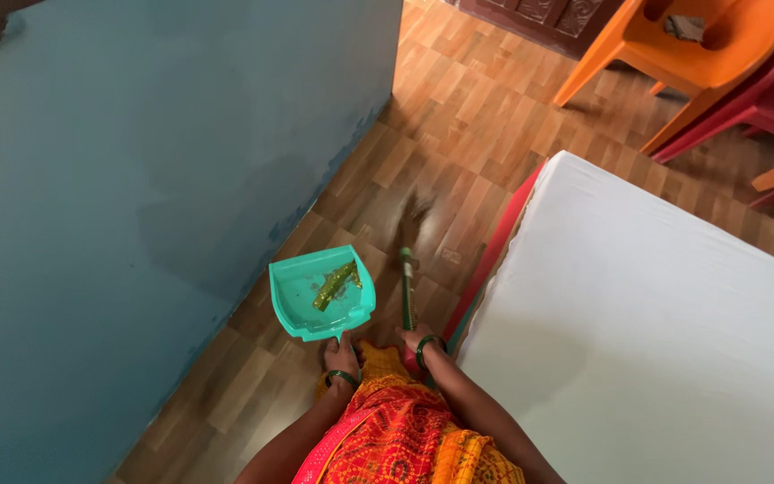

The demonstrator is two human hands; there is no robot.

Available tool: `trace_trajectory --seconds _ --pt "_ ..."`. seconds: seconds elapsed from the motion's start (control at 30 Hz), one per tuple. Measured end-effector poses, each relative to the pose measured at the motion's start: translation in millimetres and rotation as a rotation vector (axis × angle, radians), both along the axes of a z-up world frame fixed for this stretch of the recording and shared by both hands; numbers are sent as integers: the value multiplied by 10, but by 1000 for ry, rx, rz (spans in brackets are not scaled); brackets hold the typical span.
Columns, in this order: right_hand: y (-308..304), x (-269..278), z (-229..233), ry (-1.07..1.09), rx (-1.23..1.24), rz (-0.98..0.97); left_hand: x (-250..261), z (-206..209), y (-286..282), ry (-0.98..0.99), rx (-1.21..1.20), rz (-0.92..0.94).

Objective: The person sweeps a wooden floor using a broom and a dustpan. They move around a room with a bed and several plastic chairs, sweeping debris into the dustpan.

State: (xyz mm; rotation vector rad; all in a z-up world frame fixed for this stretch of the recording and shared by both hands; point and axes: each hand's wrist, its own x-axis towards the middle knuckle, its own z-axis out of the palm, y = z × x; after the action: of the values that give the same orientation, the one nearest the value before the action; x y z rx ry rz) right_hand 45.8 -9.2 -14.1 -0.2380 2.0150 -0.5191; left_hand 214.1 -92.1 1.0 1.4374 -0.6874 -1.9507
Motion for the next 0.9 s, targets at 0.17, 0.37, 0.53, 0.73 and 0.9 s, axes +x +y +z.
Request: trace_trajectory --seconds 0.17,0.37,0.53,0.73,0.9 --pt "-247 65 -9 -178 3 19 -218 70 -305 4 -351 -56" --pt "-340 80 -26 -337 109 114 -375 83 -684 129 -89 -125" --pt "-346 -105 21 -382 184 -37 -511 66 -983 67 -14 -214" --pt "-509 -254 23 -171 163 -458 -629 38 -1284 -25 40 -324" --pt "-563 -333 17 -19 89 -497 -706 19 -1452 -20 27 -408"
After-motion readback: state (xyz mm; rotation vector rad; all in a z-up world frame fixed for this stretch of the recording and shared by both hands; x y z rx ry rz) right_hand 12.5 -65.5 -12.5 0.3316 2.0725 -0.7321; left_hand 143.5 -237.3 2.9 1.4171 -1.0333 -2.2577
